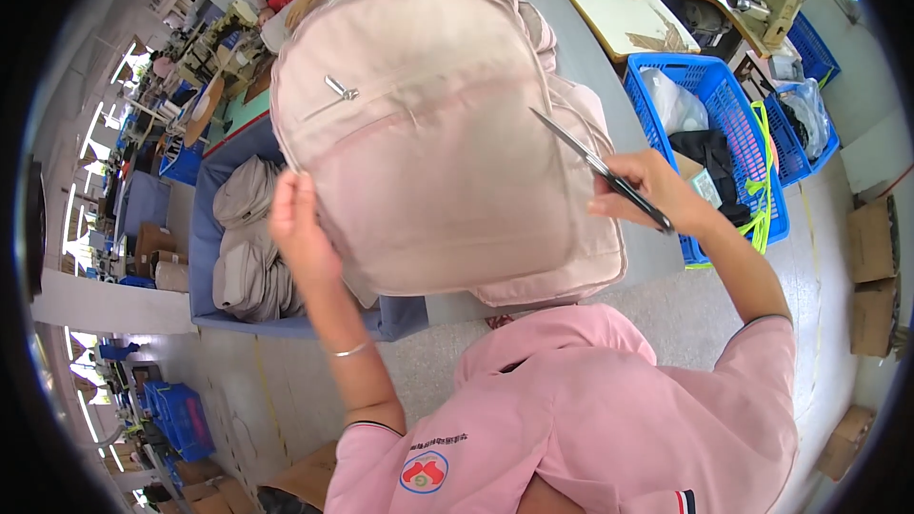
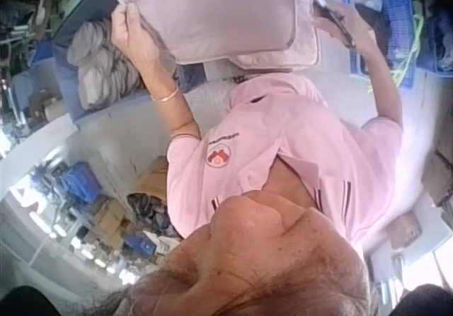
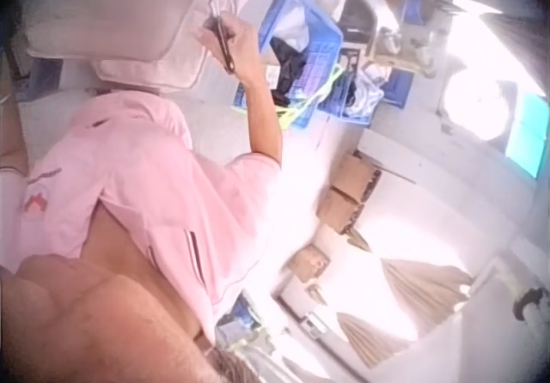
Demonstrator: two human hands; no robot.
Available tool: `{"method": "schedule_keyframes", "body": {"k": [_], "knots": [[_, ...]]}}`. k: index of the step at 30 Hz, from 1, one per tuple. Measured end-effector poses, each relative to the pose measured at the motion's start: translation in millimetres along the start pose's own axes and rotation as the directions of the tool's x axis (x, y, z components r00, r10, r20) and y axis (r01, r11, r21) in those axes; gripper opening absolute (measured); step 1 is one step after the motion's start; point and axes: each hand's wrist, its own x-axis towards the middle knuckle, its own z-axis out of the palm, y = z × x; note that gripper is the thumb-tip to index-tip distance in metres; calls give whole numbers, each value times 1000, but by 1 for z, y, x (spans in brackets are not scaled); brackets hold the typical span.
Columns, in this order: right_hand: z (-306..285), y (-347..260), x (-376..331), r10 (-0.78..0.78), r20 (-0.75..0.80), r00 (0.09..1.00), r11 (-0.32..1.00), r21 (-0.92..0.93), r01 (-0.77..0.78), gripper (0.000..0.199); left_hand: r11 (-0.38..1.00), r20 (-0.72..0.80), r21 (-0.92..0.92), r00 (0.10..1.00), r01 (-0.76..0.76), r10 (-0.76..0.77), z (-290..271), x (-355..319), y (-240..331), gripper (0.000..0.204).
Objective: Trimming excess fabric and thread from backpack components using industrial scissors.
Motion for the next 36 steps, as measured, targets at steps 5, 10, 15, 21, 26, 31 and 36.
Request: {"method": "schedule_keyframes", "body": {"k": [5,10,15,21,26,31,36], "knots": [[-5,-3,-29,57,-505,861,992,129,10,23,704,564,323,726,-632,393,36,30,69,12],[5,-34,7,-340,-524,781,940,-167,297,38,474,875,157,345,-866,341,93,12,45,11],[53,-10,22,7,-362,932,1000,-13,-12,42,633,925,105,310,-767,222,117,-4,9,11],[50,18,39,179,-189,966,923,372,-98,34,604,869,205,428,-770,249,92,22,-16,12],[54,21,41,198,-149,969,899,421,-119,31,699,823,267,534,-663,192,77,43,-22,7],[43,27,26,13,-305,952,1000,-5,-15,33,733,822,268,545,-626,165,77,46,-29,9],[20,20,14,-249,-241,938,824,-562,74,55,753,834,274,537,-598,123,76,48,-30,11]]}}
